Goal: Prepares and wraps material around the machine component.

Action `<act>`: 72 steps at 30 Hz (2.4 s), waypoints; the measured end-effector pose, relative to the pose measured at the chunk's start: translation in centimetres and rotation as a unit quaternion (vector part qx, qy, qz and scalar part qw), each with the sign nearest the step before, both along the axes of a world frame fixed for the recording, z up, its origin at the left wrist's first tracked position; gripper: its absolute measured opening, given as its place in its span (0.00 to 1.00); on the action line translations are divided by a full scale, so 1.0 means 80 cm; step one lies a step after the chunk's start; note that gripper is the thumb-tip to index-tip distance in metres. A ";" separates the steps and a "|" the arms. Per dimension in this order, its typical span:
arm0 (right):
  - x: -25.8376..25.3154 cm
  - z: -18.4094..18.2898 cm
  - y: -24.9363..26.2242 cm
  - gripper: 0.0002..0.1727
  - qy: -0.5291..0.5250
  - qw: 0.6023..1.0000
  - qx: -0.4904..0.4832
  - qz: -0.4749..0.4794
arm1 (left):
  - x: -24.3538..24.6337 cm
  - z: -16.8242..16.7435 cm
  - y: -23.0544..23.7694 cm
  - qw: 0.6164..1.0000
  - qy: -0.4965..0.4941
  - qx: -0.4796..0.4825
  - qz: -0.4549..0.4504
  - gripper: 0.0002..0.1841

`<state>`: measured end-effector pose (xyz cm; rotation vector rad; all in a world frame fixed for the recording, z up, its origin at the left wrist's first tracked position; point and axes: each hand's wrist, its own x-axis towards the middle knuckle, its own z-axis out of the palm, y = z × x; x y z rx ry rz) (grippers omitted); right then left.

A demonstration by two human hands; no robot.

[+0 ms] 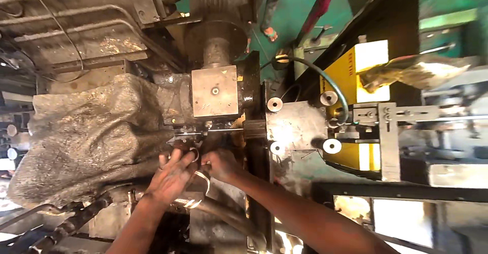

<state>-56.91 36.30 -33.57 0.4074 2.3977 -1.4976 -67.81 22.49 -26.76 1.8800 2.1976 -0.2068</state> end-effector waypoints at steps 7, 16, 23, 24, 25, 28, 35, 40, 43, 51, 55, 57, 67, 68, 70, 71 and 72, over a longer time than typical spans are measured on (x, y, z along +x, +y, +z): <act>0.001 -0.014 0.003 0.11 -0.032 0.997 -0.066 -0.029 | -0.007 -0.002 0.008 0.987 -0.101 -0.084 0.088 0.04; 0.011 -0.036 -0.006 0.12 0.022 0.992 -0.091 -0.079 | -0.012 0.005 0.017 0.957 -0.144 -0.195 0.161 0.08; 0.036 -0.001 -0.039 0.13 0.223 0.954 -0.044 -0.197 | -0.047 0.009 0.018 0.774 -0.464 -0.263 0.341 0.06; 0.040 0.002 -0.051 0.13 0.224 0.947 -0.088 -0.214 | -0.045 0.007 0.016 0.755 -0.485 -0.247 0.364 0.07; 0.045 0.002 -0.060 0.12 0.213 0.944 -0.130 -0.218 | -0.041 0.006 0.015 0.737 -0.504 -0.223 0.391 0.08; 0.049 -0.004 -0.075 0.10 0.230 0.935 -0.134 -0.233 | -0.033 0.005 0.010 0.681 -0.544 -0.162 0.463 0.12; 0.028 0.031 -0.076 0.07 0.117 0.951 -0.095 -0.268 | -0.030 0.022 0.022 0.736 -0.462 -0.215 0.446 0.10; 0.039 0.016 -0.064 0.11 0.115 0.905 -0.307 -0.272 | -0.046 0.019 0.012 0.831 -0.380 -0.248 0.323 0.08; 0.056 0.008 -0.052 0.12 0.083 0.890 -0.356 -0.271 | -0.046 0.019 0.002 0.828 -0.390 -0.233 0.328 0.08; 0.035 0.046 -0.076 0.10 -0.020 0.761 -0.515 -0.394 | -0.038 0.017 -0.012 0.852 -0.320 -0.092 0.403 0.04; 0.030 0.035 -0.090 0.14 0.006 0.742 -0.538 -0.399 | -0.037 0.029 -0.022 0.929 -0.215 -0.084 0.290 0.06; 0.037 0.032 -0.089 0.14 -0.015 0.739 -0.535 -0.410 | -0.034 0.022 -0.030 0.961 -0.172 -0.053 0.209 0.09; 0.053 0.040 -0.046 0.24 -0.090 0.644 -0.606 -0.458 | -0.029 0.020 -0.024 0.878 -0.324 -0.078 0.344 0.02; 0.056 0.037 -0.046 0.24 -0.095 0.647 -0.594 -0.469 | -0.026 0.018 -0.024 0.870 -0.335 -0.074 0.354 0.02; 0.062 0.033 -0.049 0.25 -0.090 0.648 -0.586 -0.479 | -0.023 0.014 -0.025 0.857 -0.348 -0.070 0.374 0.03; 0.065 0.032 -0.051 0.25 -0.091 0.648 -0.585 -0.479 | -0.022 0.012 -0.026 0.857 -0.343 -0.067 0.379 0.04; 0.066 0.030 -0.054 0.25 -0.100 0.646 -0.584 -0.481 | -0.022 0.012 -0.026 0.859 -0.331 -0.062 0.385 0.04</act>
